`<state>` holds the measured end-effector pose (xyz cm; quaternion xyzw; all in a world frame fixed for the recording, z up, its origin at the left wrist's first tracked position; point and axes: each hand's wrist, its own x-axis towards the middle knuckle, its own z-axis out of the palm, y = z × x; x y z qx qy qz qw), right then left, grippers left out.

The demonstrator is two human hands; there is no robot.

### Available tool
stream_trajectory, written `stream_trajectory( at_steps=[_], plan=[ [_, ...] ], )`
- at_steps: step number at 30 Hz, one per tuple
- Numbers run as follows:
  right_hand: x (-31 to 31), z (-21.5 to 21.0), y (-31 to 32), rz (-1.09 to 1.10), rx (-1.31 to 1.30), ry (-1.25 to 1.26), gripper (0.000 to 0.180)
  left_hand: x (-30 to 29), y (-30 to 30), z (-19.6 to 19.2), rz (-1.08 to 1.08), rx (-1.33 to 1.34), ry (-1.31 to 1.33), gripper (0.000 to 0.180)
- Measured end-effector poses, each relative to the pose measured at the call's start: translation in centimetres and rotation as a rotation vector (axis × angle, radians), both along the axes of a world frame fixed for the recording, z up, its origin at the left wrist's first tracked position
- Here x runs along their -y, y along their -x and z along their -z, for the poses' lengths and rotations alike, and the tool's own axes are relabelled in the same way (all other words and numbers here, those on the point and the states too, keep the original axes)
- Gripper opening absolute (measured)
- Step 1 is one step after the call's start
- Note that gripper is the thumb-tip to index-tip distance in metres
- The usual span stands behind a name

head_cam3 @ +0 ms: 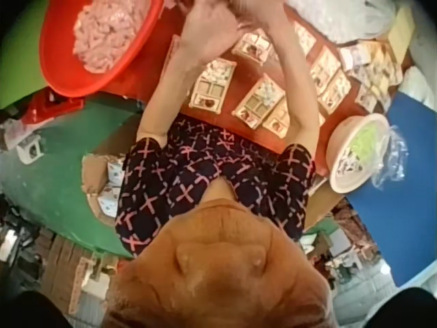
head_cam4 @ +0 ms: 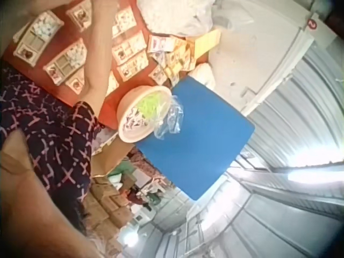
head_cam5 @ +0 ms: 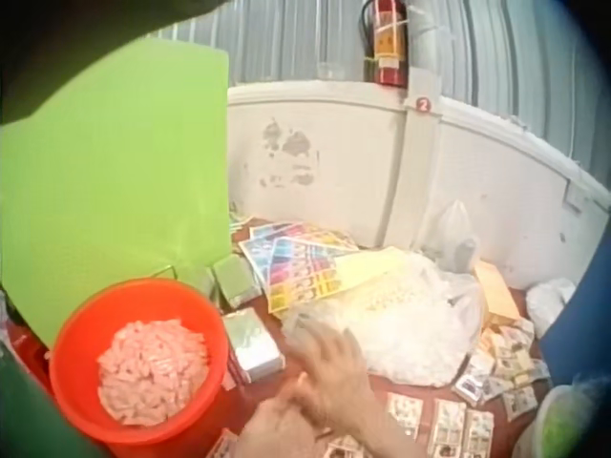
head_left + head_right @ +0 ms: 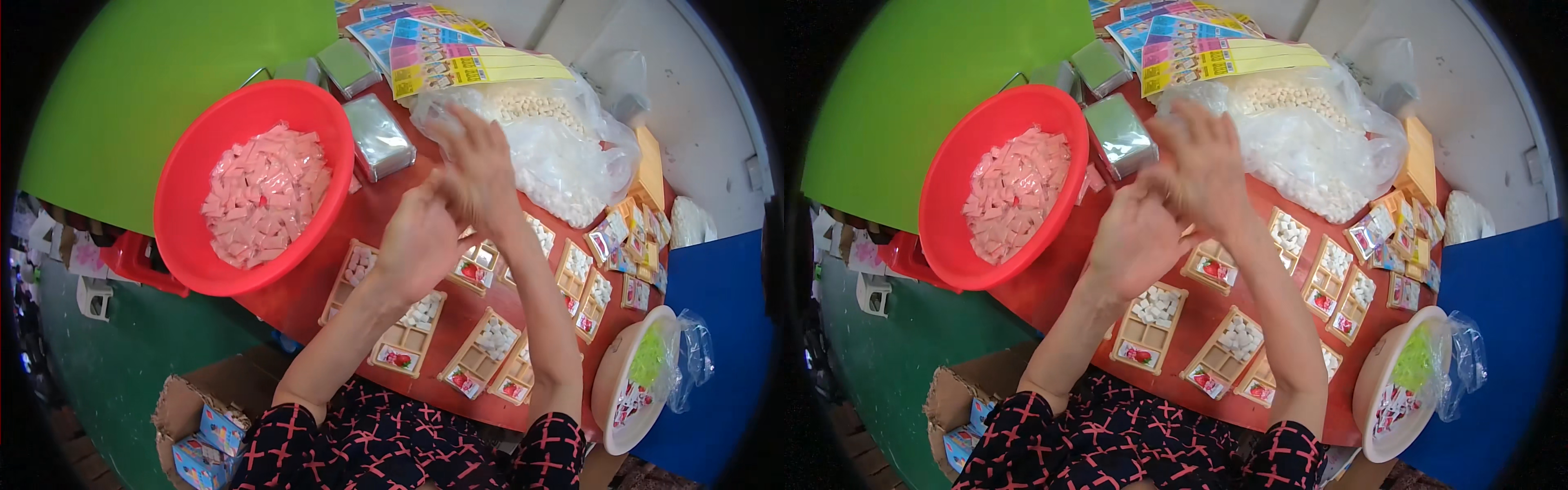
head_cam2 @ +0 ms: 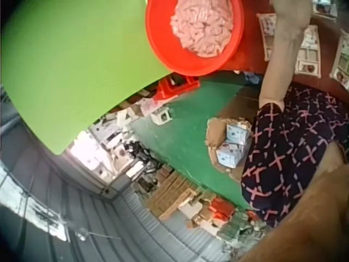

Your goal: Placing white toy blocks into divided plastic trays, adding labels, and putting them into bags.

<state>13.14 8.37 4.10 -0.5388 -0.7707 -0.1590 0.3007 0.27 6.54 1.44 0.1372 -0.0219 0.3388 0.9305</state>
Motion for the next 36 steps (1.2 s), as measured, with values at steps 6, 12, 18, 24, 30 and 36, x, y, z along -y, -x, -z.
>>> stream_trajectory(
  at_steps=[6, 12, 18, 24, 30, 36],
  plan=[
    [-5.7, 2.7, 1.0, 0.049, -0.476, 0.287, 0.046, 0.4, 5.8, 0.2, -0.187, -0.605, -0.278, 0.031],
    [-12.0, 7.6, 6.8, 0.465, -0.133, 0.585, 0.084, 1.5, 8.7, 3.7, -0.319, -0.884, -0.322, 0.022],
    [-12.1, 7.2, 6.4, 0.415, -0.168, 0.650, 0.090, 0.6, 9.8, 4.9, -0.301, -0.935, -0.331, 0.021],
    [-13.9, 7.0, 3.5, 0.345, -0.373, 0.651, 0.079, -2.1, 8.0, 4.8, -0.307, -0.995, -0.383, 0.023],
    [-13.5, 6.2, 0.8, 0.157, -0.739, 0.628, 0.061, -6.0, 3.9, 5.8, -0.518, -1.087, -0.607, 0.028],
    [-7.8, 1.3, 0.0, -0.052, -1.360, 0.808, 0.067, -5.9, 1.6, 4.9, -0.632, -0.870, -0.344, 0.022]
  ],
)
